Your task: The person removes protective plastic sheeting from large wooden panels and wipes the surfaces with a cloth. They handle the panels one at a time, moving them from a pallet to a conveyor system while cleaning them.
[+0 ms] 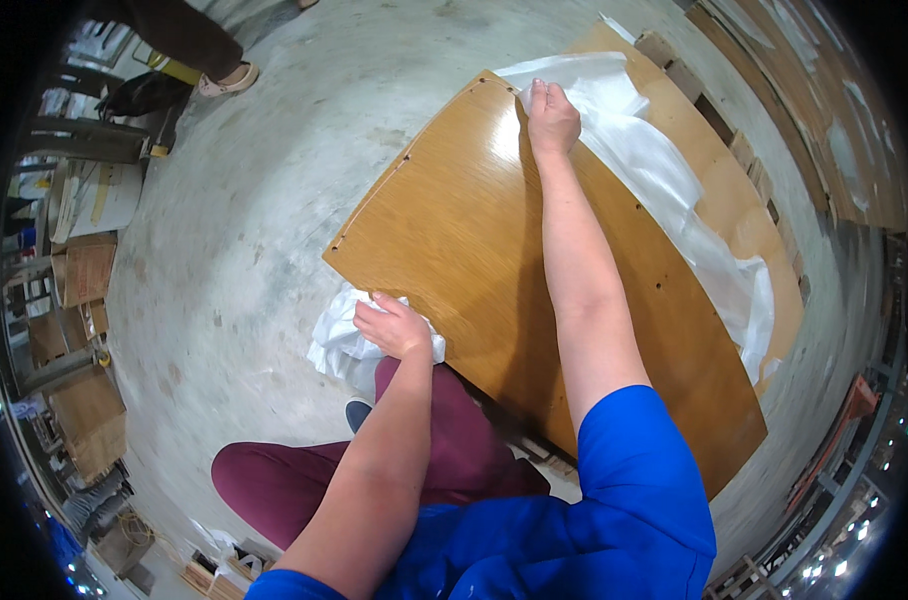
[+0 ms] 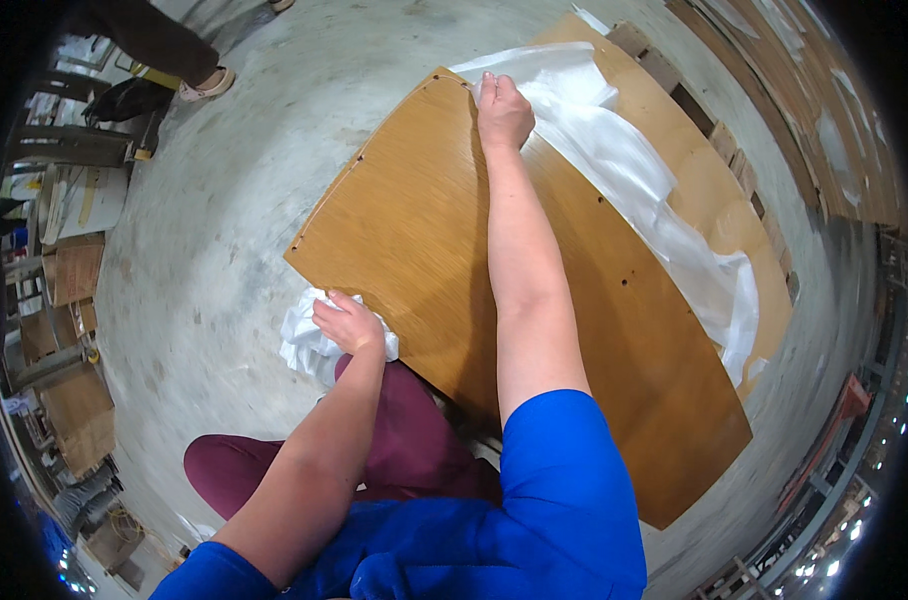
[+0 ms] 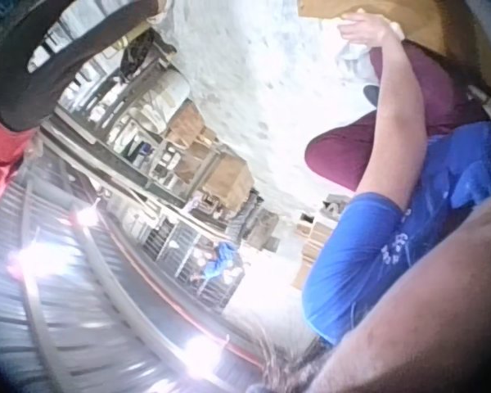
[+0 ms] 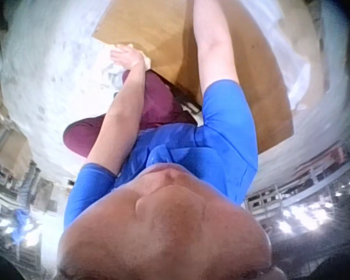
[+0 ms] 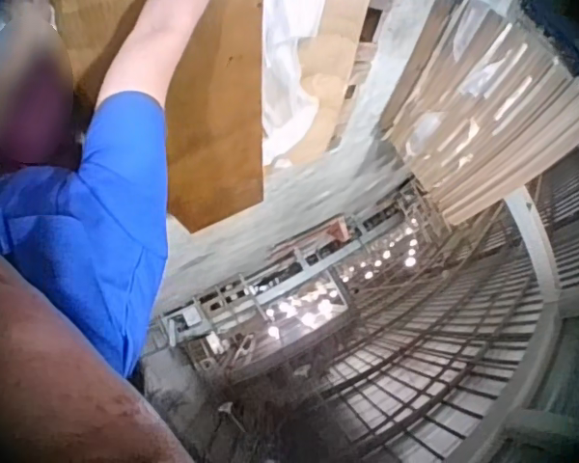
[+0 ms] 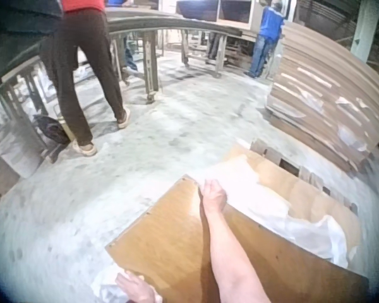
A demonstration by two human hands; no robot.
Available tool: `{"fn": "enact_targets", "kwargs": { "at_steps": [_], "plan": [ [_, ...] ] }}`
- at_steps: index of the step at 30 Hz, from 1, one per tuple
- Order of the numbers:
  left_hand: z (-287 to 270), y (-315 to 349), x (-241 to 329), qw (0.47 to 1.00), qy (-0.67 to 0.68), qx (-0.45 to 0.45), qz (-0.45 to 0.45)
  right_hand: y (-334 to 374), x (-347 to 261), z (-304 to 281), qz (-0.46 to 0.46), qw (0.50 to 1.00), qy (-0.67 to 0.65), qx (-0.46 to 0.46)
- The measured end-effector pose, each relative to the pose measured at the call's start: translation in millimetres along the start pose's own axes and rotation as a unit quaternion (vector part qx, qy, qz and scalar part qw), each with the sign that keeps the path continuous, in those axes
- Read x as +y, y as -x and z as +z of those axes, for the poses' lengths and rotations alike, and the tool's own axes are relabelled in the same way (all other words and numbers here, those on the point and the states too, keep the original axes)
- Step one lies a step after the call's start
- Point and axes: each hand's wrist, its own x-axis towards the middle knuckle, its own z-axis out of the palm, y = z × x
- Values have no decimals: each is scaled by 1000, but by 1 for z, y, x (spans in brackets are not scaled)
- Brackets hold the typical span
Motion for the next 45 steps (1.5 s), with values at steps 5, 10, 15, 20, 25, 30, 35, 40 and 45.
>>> {"fn": "enact_targets", "kwargs": {
  "at_steps": [5,10,15,20,25,30,35,40,45],
  "plan": [
    [-3,-1,3,1000,-14,-6,-2,14,16,-27,-5,1000,4,6],
    [-9,2,11,999,-14,-39,-31,28,47,-65,10,999,12,31],
    [-11,-1,8,998,-23,-43,-30,45,74,-105,40,998,13,53],
    [-14,5,14,997,-11,-61,-42,62,113,-150,81,993,47,72],
    [-13,0,8,998,-14,-56,-22,71,124,-173,114,990,27,83],
    [-14,6,15,997,-5,-64,-36,71,131,-176,101,990,20,99],
    [-15,5,12,998,-7,-58,-39,71,132,-177,86,992,45,75],
    [-15,2,10,996,-24,-73,-40,73,132,-181,91,991,69,65],
    [-16,1,10,997,-37,-50,-47,81,141,-191,128,988,30,85]
  ]
}}
